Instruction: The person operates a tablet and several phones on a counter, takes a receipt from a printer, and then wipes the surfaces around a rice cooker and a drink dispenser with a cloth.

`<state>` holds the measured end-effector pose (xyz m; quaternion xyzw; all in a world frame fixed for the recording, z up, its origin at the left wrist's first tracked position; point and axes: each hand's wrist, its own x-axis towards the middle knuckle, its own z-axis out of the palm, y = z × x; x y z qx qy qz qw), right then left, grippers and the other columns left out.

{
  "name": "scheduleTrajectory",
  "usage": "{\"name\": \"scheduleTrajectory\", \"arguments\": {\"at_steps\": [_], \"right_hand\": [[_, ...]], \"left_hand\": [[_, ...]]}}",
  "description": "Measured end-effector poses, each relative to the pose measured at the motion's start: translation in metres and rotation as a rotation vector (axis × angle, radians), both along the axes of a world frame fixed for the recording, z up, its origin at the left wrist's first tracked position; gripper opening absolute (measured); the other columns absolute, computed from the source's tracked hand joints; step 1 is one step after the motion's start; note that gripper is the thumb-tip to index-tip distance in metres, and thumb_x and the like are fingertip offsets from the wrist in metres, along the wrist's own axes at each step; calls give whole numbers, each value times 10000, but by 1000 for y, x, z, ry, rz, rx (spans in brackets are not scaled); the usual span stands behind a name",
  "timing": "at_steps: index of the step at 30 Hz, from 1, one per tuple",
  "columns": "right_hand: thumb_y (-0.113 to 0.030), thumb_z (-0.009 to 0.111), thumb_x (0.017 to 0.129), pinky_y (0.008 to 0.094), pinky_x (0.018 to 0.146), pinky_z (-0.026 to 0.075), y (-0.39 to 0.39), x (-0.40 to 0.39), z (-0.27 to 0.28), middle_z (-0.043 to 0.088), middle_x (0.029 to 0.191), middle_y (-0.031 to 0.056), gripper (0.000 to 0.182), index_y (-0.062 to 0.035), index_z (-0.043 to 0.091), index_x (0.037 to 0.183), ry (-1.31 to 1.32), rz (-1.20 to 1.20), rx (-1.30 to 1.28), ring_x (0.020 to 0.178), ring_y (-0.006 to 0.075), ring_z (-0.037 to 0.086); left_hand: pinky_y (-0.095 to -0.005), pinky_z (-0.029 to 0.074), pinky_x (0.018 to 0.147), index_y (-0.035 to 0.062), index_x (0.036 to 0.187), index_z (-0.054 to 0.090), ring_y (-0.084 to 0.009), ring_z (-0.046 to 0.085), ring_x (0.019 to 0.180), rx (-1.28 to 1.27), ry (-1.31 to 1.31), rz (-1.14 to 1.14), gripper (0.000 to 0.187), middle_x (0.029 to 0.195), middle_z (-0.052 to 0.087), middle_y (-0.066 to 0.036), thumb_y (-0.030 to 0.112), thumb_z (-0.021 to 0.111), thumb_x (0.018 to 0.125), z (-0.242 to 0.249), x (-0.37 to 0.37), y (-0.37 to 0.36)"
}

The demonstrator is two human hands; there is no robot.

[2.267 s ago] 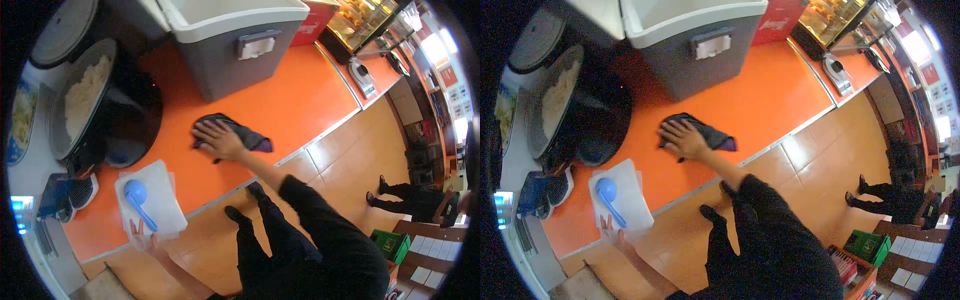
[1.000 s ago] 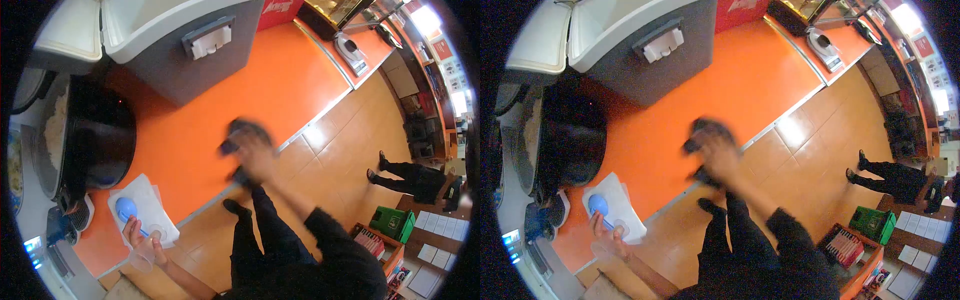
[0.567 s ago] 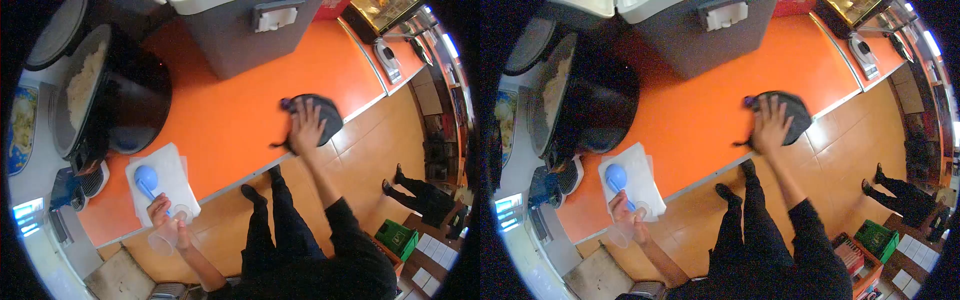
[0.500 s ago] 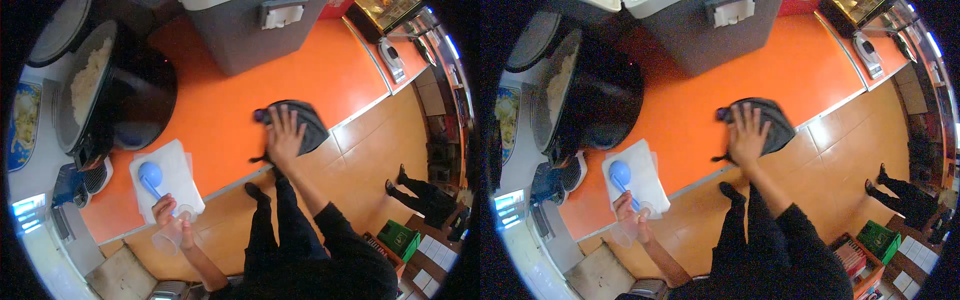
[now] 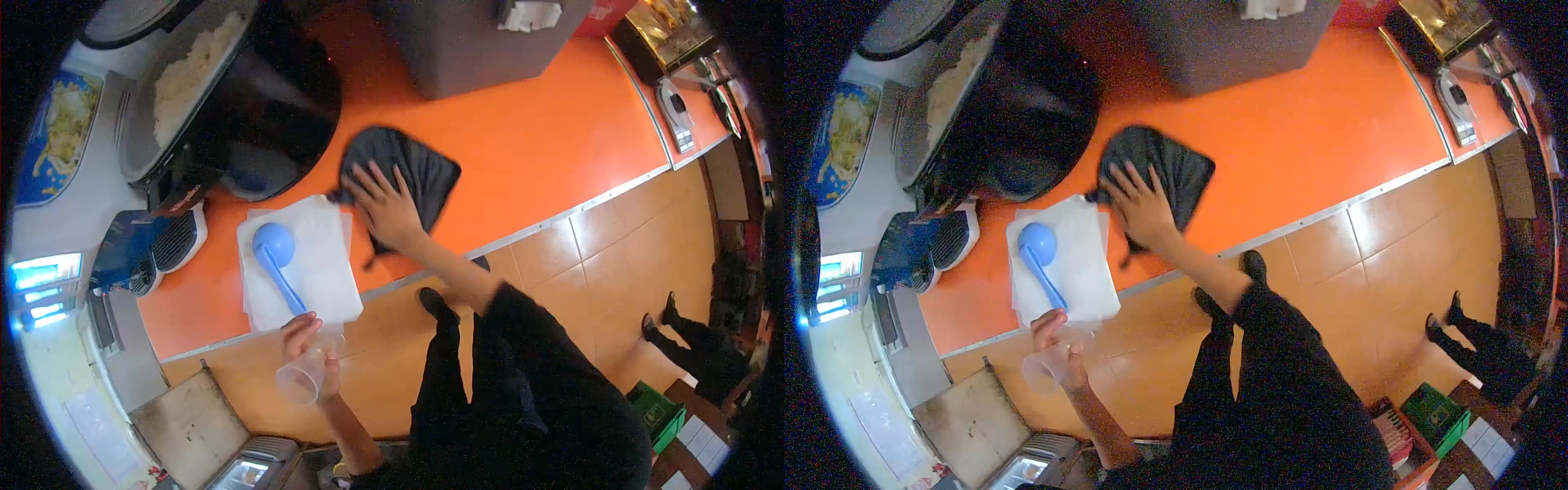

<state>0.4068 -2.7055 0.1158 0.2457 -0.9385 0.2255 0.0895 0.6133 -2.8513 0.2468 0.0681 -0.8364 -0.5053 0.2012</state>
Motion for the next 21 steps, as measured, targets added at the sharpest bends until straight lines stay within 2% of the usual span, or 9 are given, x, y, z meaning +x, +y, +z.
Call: {"name": "scheduleTrajectory", "arguments": {"at_steps": [2,4,7,10,13,15,18,19,21], "right_hand": [[-304,487,946,543,1162,157,20,67,14,308,1550,36,523,-209,404,1453,-90,91,2,1442,263,250],[-262,519,935,538,1150,211,41,116,20,310,1550,2,518,-279,419,1443,-197,195,-8,1435,247,270],[-275,523,928,554,1147,209,51,99,21,309,1551,9,521,-301,423,1439,-207,310,26,1426,259,289],[-264,517,915,579,1125,240,25,26,15,389,1499,38,487,-284,473,1399,-60,181,-36,1380,301,349],[-279,549,896,569,1131,237,-1,-13,-2,340,1528,25,520,-317,459,1407,84,72,32,1409,288,305],[-276,559,891,565,1135,235,12,23,1,324,1538,12,537,-334,447,1414,20,131,17,1421,281,285],[-260,578,881,546,1149,230,46,108,10,302,1552,-16,582,-378,417,1428,-248,322,31,1444,267,247],[-260,578,881,546,1149,230,56,119,18,302,1552,-16,582,-378,417,1428,-244,327,35,1444,267,247],[-245,588,874,531,1157,228,71,126,32,284,1562,-11,593,-370,417,1428,-309,444,71,1448,264,242]], "left_hand": [[-430,413,968,1,1058,608,-283,534,1103,7,3,28,533,1115,562,-152,458,687,797,-5,12,-6],[-434,407,973,2,1053,612,-284,531,1107,11,-2,54,537,1120,565,-155,465,691,793,-6,16,-12],[-423,463,908,-7,1059,622,-301,551,1065,-15,33,60,504,1076,572,-165,442,680,837,-6,19,-15],[-420,461,912,-14,1053,625,-300,550,1068,30,57,83,506,1083,572,-164,436,686,829,-10,20,-18],[-408,456,925,-14,1057,626,-289,549,1079,-36,19,84,505,1081,574,-161,428,688,822,-9,17,-20],[-388,456,884,-5,1063,629,-273,550,1054,-27,49,119,480,1072,577,-153,401,694,815,-13,11,-21],[-369,438,826,12,1077,628,-244,543,998,-53,-6,113,433,1043,572,-124,352,690,817,-6,-5,-21],[-369,438,826,12,1077,628,-244,543,998,-49,-2,119,433,1043,572,-124,352,690,817,-6,-12,-21],[-358,411,780,23,1085,621,-223,522,913,-91,-46,94,361,1003,559,-96,263,683,823,-9,-31,-20]]}}
